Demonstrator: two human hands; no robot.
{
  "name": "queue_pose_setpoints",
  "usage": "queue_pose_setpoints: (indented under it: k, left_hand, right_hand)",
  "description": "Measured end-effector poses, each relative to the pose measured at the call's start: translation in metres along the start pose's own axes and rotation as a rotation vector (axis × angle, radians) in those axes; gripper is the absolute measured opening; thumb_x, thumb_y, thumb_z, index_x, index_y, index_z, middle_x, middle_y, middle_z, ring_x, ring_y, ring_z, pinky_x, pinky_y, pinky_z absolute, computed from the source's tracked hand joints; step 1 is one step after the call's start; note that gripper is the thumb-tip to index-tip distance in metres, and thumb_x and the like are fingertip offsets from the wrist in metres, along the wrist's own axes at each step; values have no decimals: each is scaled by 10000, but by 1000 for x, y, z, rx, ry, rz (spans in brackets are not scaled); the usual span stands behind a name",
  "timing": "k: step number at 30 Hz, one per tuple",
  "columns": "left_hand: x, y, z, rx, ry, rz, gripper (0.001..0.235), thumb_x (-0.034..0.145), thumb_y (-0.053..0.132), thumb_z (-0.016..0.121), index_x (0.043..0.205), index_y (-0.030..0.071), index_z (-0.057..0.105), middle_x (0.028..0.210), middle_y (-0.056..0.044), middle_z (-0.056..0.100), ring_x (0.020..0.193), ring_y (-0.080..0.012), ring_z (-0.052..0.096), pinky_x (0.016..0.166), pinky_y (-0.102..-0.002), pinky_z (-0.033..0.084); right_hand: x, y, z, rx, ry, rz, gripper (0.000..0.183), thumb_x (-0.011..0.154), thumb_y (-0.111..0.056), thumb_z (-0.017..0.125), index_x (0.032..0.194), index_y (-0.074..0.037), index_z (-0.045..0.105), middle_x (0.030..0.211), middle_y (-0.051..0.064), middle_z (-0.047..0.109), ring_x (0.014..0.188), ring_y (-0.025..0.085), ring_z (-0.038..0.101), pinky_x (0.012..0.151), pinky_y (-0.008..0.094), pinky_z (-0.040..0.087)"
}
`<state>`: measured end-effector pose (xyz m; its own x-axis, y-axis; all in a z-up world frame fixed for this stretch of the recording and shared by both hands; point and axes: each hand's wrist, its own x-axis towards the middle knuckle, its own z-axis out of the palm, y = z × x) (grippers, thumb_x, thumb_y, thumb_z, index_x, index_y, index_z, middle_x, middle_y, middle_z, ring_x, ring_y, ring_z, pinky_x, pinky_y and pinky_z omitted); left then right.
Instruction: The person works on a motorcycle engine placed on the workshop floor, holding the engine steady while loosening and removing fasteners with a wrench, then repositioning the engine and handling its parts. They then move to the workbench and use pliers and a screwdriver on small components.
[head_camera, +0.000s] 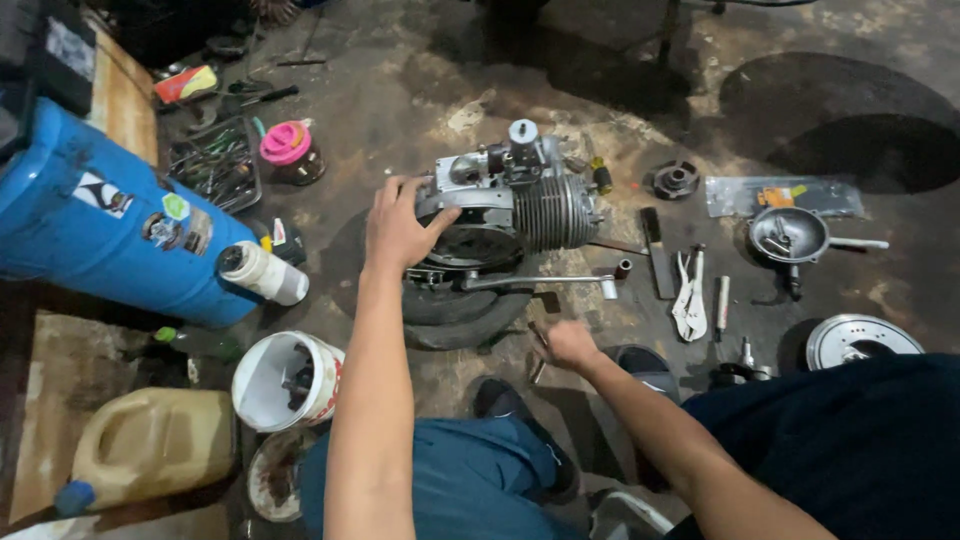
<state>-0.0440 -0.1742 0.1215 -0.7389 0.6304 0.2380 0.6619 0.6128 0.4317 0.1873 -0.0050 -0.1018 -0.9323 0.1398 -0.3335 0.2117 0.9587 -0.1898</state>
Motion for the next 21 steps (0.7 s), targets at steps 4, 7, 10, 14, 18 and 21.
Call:
queue_pose_setpoints:
  k: [4, 7, 10, 14, 18, 21]
  left_hand:
    - [7, -9, 27, 25, 7, 37, 906, 831, 835, 595, 1376, 114, 531, 1305, -156, 549, 1248, -430, 574, 1036, -549, 488]
    - [12, -25, 47, 154, 118, 173, 853, 917, 860, 414, 1228, 80, 571, 1072, -166, 686, 1172, -386, 627, 959, -554, 495]
    - [22, -46, 68, 253, 209, 178, 877, 876, 904, 358, 1138, 96, 576, 957, -172, 725, 1131, -346, 638, 900, -537, 528]
    - [36, -54, 69, 259, 187, 139, 852, 882, 904, 311, 1111, 117, 544, 925, -160, 728, 1152, -331, 620, 901, -511, 540]
    - [51, -39, 50, 199, 111, 49, 903, 898, 885, 282, 1093, 30, 496, 936, -302, 683, 1152, -445, 614, 906, -573, 545]
    - [73, -28, 28, 143, 55, -3, 868, 911, 881, 307, 1118, 55, 475, 912, -286, 682, 1166, -459, 611, 917, -588, 538]
  right_hand:
    - [41, 40, -4, 626, 1086, 7, 344, 968, -281, 649, 681, -91, 657, 548, 128, 603, 555, 388, 611, 573, 380, 478]
    - [38, 53, -67, 1212, 1146, 299, 649, 1089, -432, 593, 1374, 65, 288, 1312, 392, 529, 1215, 553, 565, 1039, 652, 464]
    - [32, 47, -103, 1641, 781, 296, 899, 1122, -495, 536, 1625, -70, -75, 1661, 363, -40, 1501, 602, 173, 1208, 692, 308]
    - [65, 57, -96, 1689, 658, 180, 796, 1124, -430, 522, 1637, -98, 11, 1643, 383, 13, 1458, 622, 218, 1114, 728, 346]
    - [67, 35, -153, 1231, 493, 476, 832, 988, -797, 439, 1591, -291, 169, 1595, 252, 389, 1379, 484, 481, 1163, 652, 343]
    - [46, 12, -207, 1348, 593, 495, 817, 924, -719, 650, 1462, -144, 433, 1495, 278, 500, 1345, 468, 524, 1100, 609, 449]
